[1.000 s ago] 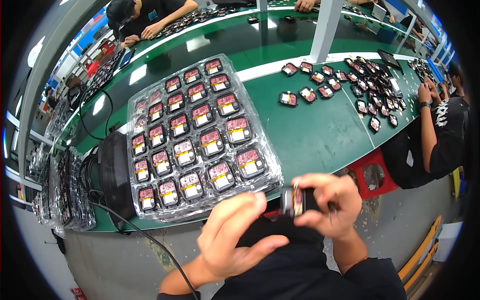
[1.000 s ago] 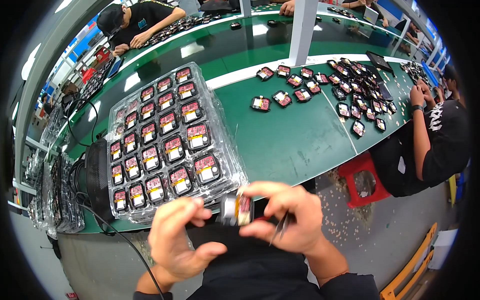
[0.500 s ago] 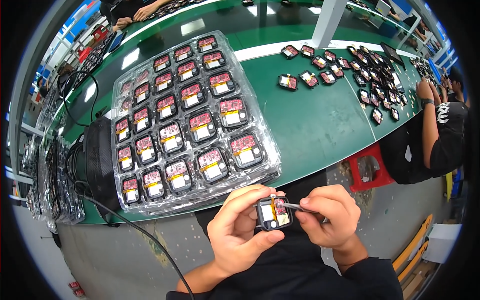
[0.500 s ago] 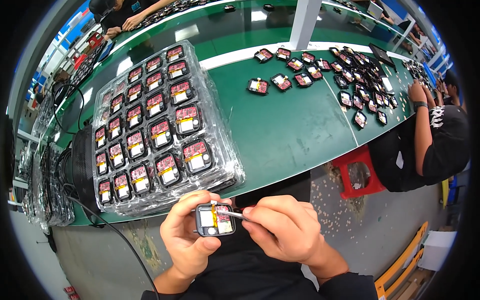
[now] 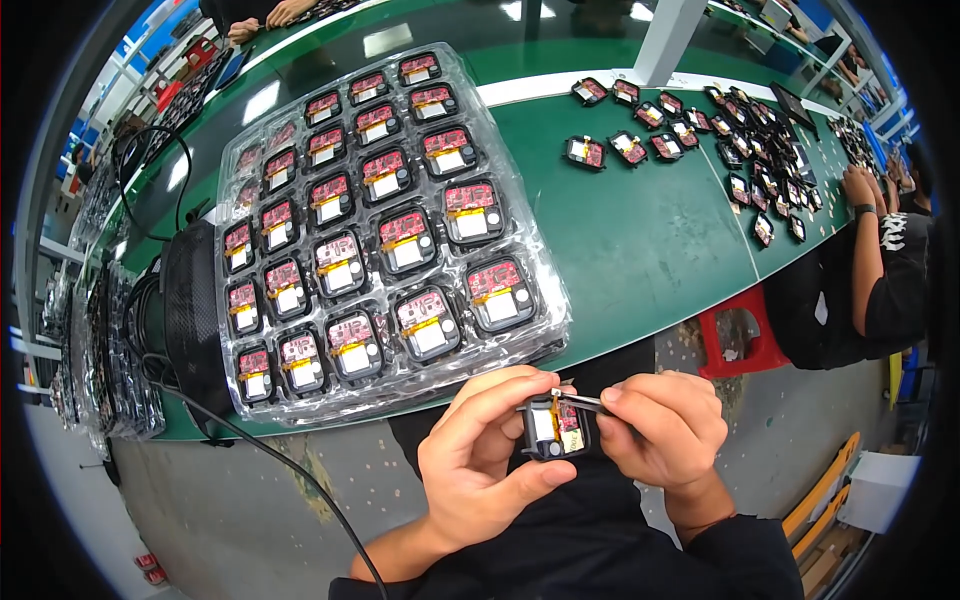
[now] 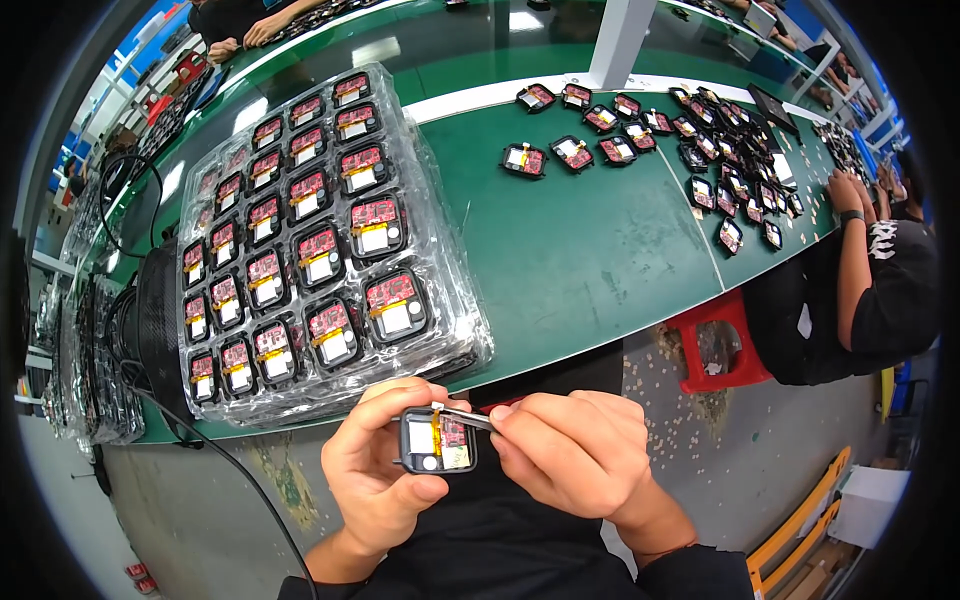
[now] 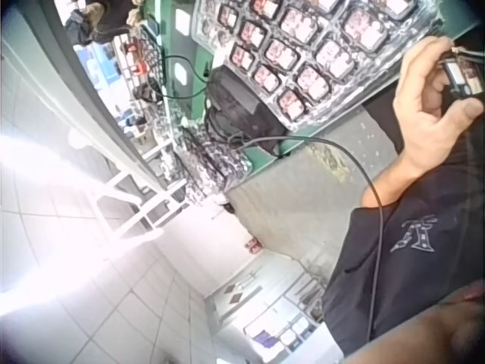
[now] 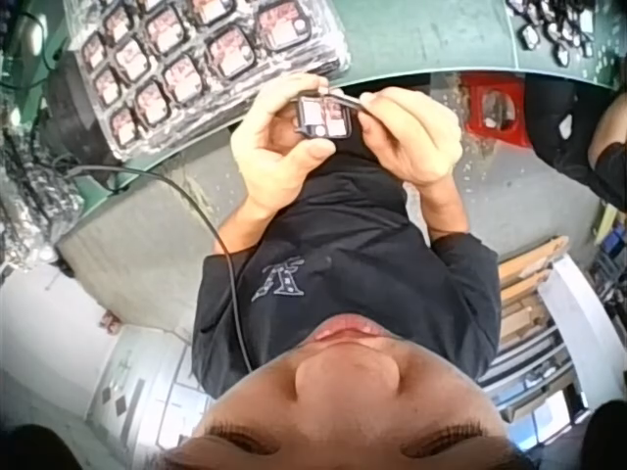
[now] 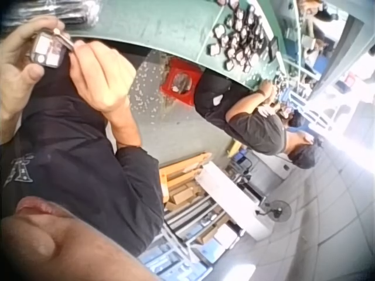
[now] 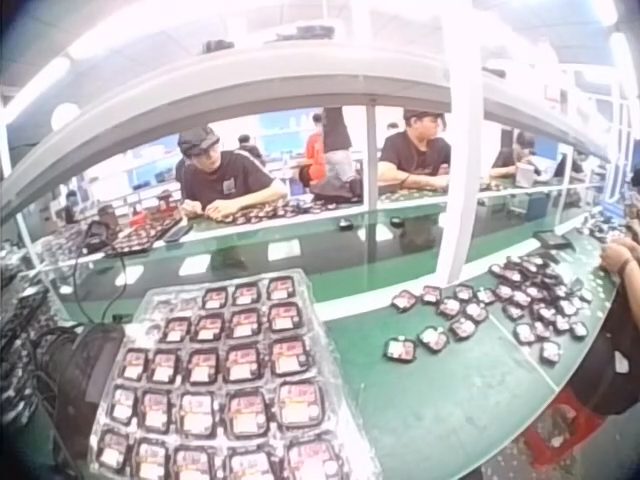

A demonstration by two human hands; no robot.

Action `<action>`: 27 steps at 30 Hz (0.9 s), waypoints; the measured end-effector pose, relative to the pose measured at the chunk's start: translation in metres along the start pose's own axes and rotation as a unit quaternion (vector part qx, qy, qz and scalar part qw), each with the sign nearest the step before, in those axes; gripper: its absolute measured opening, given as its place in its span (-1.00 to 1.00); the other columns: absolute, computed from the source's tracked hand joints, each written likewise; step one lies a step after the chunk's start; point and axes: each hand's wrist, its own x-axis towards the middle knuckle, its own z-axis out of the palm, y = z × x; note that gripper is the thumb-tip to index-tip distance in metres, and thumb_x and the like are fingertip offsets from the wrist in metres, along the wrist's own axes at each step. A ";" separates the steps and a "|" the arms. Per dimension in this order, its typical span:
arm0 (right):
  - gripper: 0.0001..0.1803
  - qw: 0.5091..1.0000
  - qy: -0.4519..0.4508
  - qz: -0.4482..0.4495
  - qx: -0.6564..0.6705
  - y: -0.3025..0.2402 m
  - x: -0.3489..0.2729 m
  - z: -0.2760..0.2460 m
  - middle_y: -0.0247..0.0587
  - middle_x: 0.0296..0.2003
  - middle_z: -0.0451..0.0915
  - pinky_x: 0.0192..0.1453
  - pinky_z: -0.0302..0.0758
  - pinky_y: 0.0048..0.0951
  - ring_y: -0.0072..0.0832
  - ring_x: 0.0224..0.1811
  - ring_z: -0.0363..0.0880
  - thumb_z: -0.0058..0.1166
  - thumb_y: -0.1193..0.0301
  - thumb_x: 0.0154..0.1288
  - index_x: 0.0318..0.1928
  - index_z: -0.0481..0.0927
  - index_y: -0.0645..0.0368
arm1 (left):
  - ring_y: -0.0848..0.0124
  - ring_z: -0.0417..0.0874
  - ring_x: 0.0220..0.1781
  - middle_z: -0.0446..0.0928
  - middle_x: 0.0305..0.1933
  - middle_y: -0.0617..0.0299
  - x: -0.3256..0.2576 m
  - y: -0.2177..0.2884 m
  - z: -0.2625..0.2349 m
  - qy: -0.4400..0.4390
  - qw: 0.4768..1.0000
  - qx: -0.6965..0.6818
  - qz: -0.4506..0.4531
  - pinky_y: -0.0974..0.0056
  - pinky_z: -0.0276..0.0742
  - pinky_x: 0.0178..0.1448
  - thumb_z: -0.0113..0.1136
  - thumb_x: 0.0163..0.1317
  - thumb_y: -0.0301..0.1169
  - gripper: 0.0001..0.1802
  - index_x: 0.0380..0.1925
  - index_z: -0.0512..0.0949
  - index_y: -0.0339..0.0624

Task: Adjusting and inspecting components inside small electronic device cases using tweezers and organizing them into trays on a factory assembly line.

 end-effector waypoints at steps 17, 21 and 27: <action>-0.81 0.990 -0.028 0.088 0.103 0.001 -0.002 0.004 -0.20 -0.38 0.71 -0.45 0.59 -0.44 -0.37 -0.48 0.69 0.42 0.56 0.05 -0.27 0.71 0.26 | 0.21 0.57 0.28 0.37 0.32 -0.09 -0.001 0.001 -0.003 -0.012 1.000 0.013 -0.018 0.16 0.65 0.28 0.52 0.14 -0.59 -0.33 0.24 0.46 -0.55; -0.78 0.998 -0.022 0.053 0.036 -0.002 -0.003 0.002 -0.20 -0.37 0.70 -0.45 0.58 -0.45 -0.38 -0.48 0.69 0.42 0.57 0.03 -0.26 0.71 0.26 | 0.22 0.57 0.28 0.37 0.32 -0.09 -0.001 0.002 -0.002 -0.016 1.000 0.018 -0.011 0.17 0.67 0.28 0.52 0.14 -0.59 -0.33 0.24 0.47 -0.55; -0.76 0.999 -0.018 0.042 0.024 -0.002 -0.006 0.002 -0.18 -0.36 0.70 -0.48 0.54 -0.45 -0.39 -0.50 0.65 0.41 0.57 0.05 -0.22 0.71 0.26 | 0.23 0.56 0.29 0.36 0.32 -0.09 -0.001 0.001 -0.003 -0.016 1.000 0.019 -0.020 0.17 0.67 0.27 0.53 0.14 -0.58 -0.33 0.25 0.46 -0.55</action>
